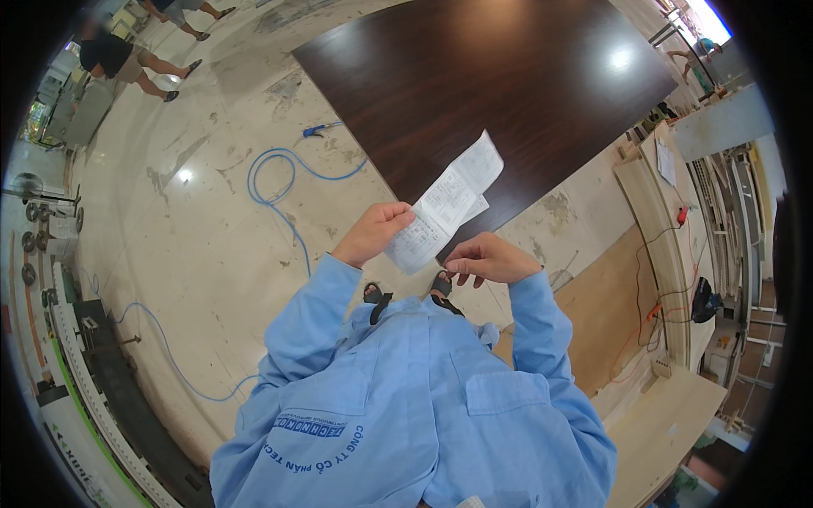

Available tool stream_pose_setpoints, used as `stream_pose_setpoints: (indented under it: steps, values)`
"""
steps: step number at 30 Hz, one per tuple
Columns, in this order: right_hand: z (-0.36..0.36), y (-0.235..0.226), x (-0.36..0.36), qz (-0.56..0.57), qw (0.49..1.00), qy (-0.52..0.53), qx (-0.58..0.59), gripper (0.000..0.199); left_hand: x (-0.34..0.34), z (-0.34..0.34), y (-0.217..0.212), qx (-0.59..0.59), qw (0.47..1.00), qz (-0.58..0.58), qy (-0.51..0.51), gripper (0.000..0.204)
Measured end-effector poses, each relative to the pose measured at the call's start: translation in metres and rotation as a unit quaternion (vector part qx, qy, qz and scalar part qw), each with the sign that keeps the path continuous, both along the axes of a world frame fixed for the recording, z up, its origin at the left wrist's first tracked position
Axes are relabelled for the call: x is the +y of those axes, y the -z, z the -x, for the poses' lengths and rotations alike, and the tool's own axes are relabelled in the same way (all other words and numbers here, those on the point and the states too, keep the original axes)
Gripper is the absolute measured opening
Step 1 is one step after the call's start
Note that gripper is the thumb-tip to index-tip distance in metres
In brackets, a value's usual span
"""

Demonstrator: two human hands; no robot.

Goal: The person organizes papers on a table, then retrieves a roll of tape. They proceed to wrap a large, dark brown wooden tabletop with corrugated cardboard, smoothing the material over the surface.

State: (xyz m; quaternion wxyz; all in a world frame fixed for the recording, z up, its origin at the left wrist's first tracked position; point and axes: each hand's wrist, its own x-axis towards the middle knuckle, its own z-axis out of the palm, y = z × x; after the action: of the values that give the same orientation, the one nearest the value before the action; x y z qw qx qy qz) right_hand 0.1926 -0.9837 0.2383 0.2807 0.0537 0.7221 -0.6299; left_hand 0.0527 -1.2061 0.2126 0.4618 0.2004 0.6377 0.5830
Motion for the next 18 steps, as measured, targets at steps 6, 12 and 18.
stream_pose_setpoints:
  steps: [6, 12, 18]
  values:
    - [0.038, -0.023, -0.009, -0.173, 0.829, 0.111, 0.521, 0.024, 0.000, -0.004, -0.004, 0.032, 0.996, -0.001, 0.089, 0.022]
    - [0.041, -0.009, 0.004, -0.076, 0.961, -0.073, 0.254, 0.020, -0.004, -0.012, -0.014, 0.078, 0.984, -0.007, 0.160, 0.020]
    - [0.042, 0.001, 0.001, 0.009, 0.980, -0.058, 0.191, 0.017, -0.005, -0.018, -0.026, 0.114, 0.980, -0.005, 0.165, 0.018]
